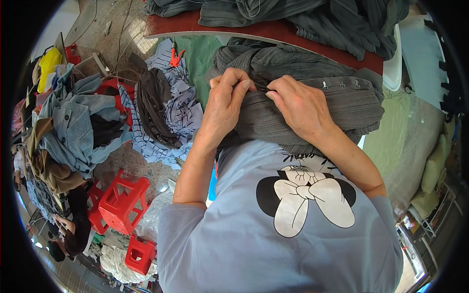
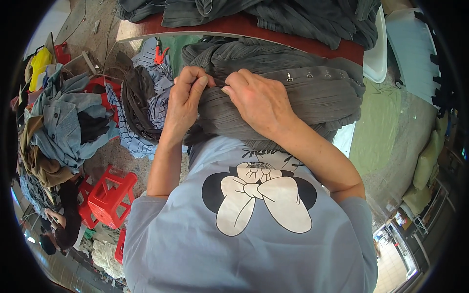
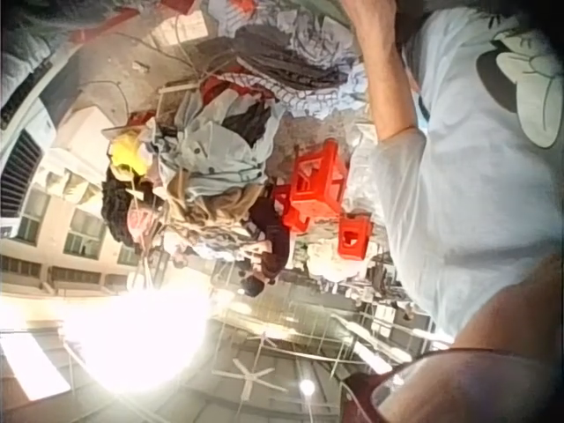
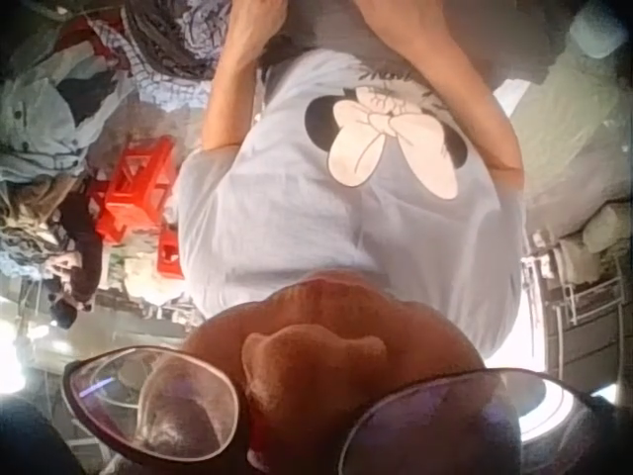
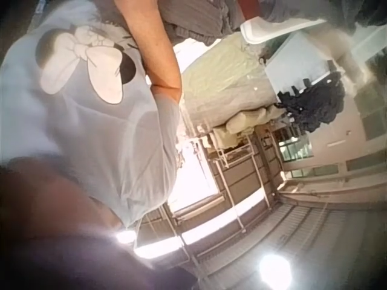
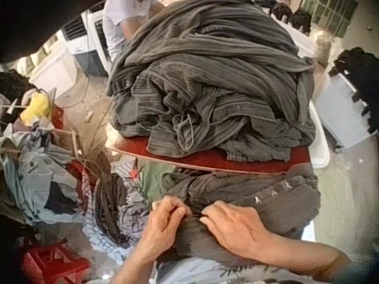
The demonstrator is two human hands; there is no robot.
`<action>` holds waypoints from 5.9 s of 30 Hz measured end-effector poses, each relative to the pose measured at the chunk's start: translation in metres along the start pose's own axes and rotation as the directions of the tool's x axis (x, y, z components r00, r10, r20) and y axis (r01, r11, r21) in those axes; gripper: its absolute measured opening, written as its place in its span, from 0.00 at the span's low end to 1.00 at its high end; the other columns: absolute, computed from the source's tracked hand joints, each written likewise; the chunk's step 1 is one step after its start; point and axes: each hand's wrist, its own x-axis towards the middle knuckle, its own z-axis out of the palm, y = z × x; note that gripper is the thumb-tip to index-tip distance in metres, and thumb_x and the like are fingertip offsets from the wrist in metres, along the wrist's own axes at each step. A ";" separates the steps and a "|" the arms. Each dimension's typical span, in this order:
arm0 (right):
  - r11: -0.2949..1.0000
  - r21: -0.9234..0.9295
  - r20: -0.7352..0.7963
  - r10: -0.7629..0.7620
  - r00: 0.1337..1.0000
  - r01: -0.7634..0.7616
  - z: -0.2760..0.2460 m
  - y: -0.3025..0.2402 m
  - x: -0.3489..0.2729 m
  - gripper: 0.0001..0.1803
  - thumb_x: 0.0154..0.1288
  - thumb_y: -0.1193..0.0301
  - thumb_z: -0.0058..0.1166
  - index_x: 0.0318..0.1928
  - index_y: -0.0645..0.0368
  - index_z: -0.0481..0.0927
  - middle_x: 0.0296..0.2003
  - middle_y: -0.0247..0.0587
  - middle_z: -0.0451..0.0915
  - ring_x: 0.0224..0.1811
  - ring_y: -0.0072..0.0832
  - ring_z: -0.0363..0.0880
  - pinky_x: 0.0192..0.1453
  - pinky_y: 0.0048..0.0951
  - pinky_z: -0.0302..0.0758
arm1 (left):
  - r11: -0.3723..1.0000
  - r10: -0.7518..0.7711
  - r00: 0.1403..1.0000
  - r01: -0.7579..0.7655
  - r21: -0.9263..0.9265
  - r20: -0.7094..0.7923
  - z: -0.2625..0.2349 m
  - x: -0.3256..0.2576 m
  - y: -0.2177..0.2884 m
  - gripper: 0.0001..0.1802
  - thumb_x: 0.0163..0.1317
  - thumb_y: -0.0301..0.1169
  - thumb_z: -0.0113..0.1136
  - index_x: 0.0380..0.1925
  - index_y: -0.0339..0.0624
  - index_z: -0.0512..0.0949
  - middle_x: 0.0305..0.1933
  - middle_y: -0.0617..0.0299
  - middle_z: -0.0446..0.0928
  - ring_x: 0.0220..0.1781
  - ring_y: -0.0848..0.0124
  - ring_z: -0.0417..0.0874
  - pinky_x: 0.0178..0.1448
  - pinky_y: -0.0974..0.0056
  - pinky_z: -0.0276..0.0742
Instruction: Inspecting and organizing grey fabric garment pieces with hook-and-eye closures on a table in a workshop.
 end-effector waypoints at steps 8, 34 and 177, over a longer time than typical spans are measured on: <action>0.997 -0.008 0.001 -0.076 0.997 0.076 0.002 -0.003 0.005 0.11 0.65 0.67 0.61 0.34 0.58 0.74 0.29 0.38 0.76 0.33 0.35 0.82 0.33 0.36 0.78 | 0.978 0.163 0.987 -0.162 0.130 0.006 0.000 -0.002 -0.002 0.02 0.74 0.27 0.52 0.40 0.42 0.73 0.32 0.63 0.80 0.36 0.67 0.77 0.63 0.61 0.59; 0.982 0.045 0.089 -0.188 0.978 0.184 -0.005 -0.001 -0.021 0.13 0.59 0.71 0.66 0.43 0.59 0.79 0.34 0.38 0.75 0.36 0.35 0.80 0.38 0.35 0.78 | 0.914 0.107 0.988 -0.143 0.380 0.112 -0.022 -0.020 0.015 0.11 0.58 0.28 0.67 0.41 0.39 0.85 0.44 0.59 0.79 0.52 0.62 0.76 0.59 0.59 0.64; 0.936 -0.171 0.018 -0.309 0.951 0.307 0.019 -0.033 0.021 0.10 0.59 0.68 0.64 0.37 0.58 0.78 0.29 0.35 0.73 0.31 0.30 0.78 0.31 0.32 0.76 | 0.959 -0.008 0.947 -0.084 -0.270 -0.322 -0.005 -0.044 -0.016 0.02 0.72 0.23 0.55 0.39 0.36 0.72 0.40 0.63 0.73 0.39 0.76 0.70 0.43 0.71 0.68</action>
